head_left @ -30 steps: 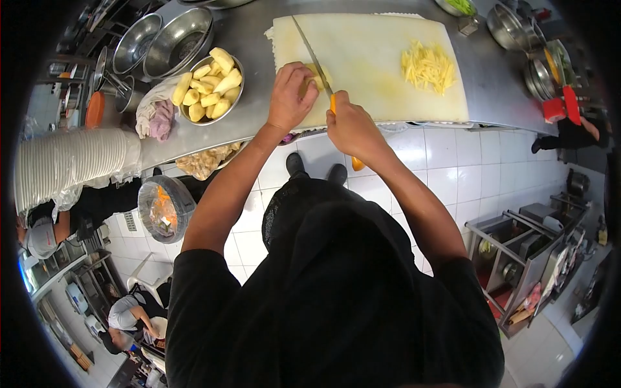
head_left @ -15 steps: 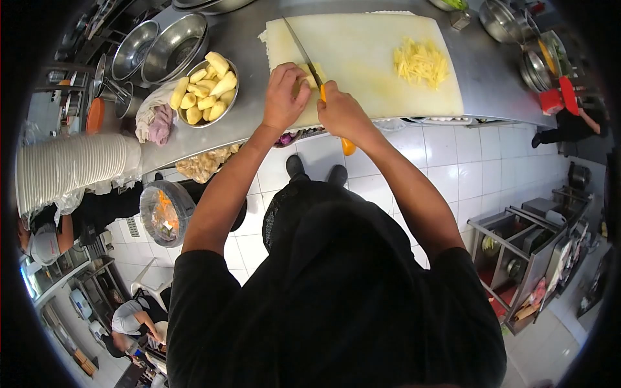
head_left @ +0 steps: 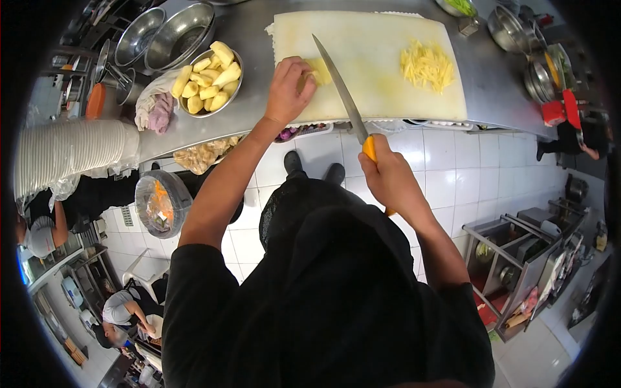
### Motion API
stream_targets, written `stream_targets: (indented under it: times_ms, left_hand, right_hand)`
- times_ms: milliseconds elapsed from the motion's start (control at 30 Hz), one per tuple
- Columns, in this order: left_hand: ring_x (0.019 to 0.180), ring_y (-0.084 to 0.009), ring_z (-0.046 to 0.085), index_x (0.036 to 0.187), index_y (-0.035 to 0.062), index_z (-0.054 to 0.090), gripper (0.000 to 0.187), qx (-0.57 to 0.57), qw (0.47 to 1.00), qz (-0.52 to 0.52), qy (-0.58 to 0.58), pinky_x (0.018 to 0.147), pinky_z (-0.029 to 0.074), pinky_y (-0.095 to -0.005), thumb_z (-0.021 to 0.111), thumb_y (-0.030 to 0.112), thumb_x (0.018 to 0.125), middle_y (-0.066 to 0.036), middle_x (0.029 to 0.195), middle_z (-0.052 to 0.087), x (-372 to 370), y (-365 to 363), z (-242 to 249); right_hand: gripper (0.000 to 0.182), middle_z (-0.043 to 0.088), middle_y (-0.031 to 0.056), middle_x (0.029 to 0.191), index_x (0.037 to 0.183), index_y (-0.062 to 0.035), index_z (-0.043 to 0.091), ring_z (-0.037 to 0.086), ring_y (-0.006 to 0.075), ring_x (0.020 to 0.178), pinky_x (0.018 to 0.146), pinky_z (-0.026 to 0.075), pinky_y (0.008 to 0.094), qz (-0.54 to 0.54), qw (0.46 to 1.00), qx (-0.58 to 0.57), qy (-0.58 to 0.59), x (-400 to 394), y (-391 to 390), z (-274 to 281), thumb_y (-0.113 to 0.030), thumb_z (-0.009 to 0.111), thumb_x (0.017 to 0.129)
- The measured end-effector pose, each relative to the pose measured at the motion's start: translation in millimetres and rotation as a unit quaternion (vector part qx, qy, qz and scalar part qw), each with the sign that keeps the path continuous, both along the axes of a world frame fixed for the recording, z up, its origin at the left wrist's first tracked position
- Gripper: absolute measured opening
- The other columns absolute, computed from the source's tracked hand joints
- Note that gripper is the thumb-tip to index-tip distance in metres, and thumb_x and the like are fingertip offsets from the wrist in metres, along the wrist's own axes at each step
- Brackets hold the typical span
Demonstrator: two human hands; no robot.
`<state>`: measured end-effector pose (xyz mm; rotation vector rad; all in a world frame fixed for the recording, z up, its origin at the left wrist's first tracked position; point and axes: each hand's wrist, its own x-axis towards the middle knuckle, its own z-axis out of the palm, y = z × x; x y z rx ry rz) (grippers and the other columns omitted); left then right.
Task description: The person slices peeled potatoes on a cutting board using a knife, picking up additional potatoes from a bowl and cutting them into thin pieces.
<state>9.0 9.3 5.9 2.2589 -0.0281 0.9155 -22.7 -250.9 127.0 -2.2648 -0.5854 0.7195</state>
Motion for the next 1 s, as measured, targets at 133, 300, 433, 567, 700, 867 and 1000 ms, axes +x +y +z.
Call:
stream_targets:
  times_ms: [133,300,433,567,700,867,1000]
  left_hand:
    - [0.096,-0.0336,0.059,0.094,0.0014,0.062,0.016,-0.004,1.0,-0.001,-0.005,0.085,0.049,-0.0408,0.067,0.004,0.079,-0.014,0.103,0.059,1.3,0.4,-1.4]
    - [0.096,-0.0331,0.059,0.093,0.0014,0.062,0.015,-0.002,1.0,-0.001,-0.001,0.085,0.049,-0.0403,0.067,0.004,0.08,-0.014,0.103,0.06,-1.0,-0.5,1.8]
    - [0.096,-0.0328,0.059,0.092,0.0013,0.062,0.014,0.0,1.0,0.003,0.0,0.085,0.049,-0.0403,0.067,0.005,0.08,-0.014,0.103,0.06,-0.5,-0.1,1.1]
    - [0.096,-0.0328,0.059,0.092,0.0014,0.062,0.014,0.006,1.0,0.009,0.002,0.085,0.049,-0.0405,0.067,0.005,0.079,-0.014,0.103,0.06,-0.2,-0.7,1.6]
    - [0.096,-0.033,0.059,0.093,0.0017,0.062,0.014,0.003,1.0,0.005,0.008,0.085,0.049,-0.0406,0.067,0.005,0.08,-0.014,0.103,0.06,-0.9,-0.5,2.9]
    - [0.096,-0.0333,0.059,0.093,0.002,0.062,0.015,-0.006,1.0,-0.001,0.006,0.085,0.049,-0.0405,0.066,0.005,0.08,-0.014,0.102,0.06,-0.6,-0.7,3.4]
    - [0.095,-0.032,0.059,0.094,0.0014,0.062,0.015,0.019,1.0,0.002,-0.001,0.084,0.05,-0.0392,0.066,0.004,0.08,-0.013,0.103,0.06,-1.6,-0.4,5.8]
  right_hand:
    - [0.027,0.062,0.0327,0.076,0.113,0.0002,0.04,0.06,0.054,0.077,0.071,0.045,0.0596,-0.001,1.0,-0.011,0.016,-10.8,-3.0,2.8,-0.016,0.054,0.097]
    - [0.027,0.062,0.0327,0.076,0.113,0.0007,0.04,0.06,0.054,0.078,0.072,0.045,0.0599,0.006,1.0,-0.003,0.015,-14.0,0.3,0.6,-0.016,0.054,0.097]
    - [0.026,0.062,0.0326,0.076,0.112,0.0011,0.04,0.06,0.0541,0.077,0.073,0.045,0.0603,0.005,1.0,-0.008,0.015,-14.1,3.5,2.4,-0.016,0.054,0.097]
    - [0.025,0.062,0.0324,0.076,0.11,0.0013,0.04,0.06,0.0537,0.077,0.072,0.046,0.0596,0.011,1.0,-0.002,0.002,-13.7,4.5,-1.3,-0.015,0.053,0.097]
    - [0.027,0.063,0.0316,0.079,0.112,0.0015,0.041,0.06,0.0527,0.079,0.071,0.045,0.057,0.018,1.0,0.01,-0.018,-5.8,13.9,-15.3,-0.015,0.054,0.097]
    - [0.024,0.062,0.0321,0.078,0.108,0.0027,0.041,0.061,0.0525,0.08,0.072,0.046,0.0573,0.028,0.998,0.031,-0.053,15.5,39.0,-30.8,-0.014,0.054,0.095]
    - [0.021,0.061,0.0338,0.073,0.1,0.0044,0.04,0.061,0.0527,0.077,0.072,0.046,0.0597,0.031,0.997,0.028,-0.064,30.8,60.4,-30.5,-0.011,0.052,0.093]
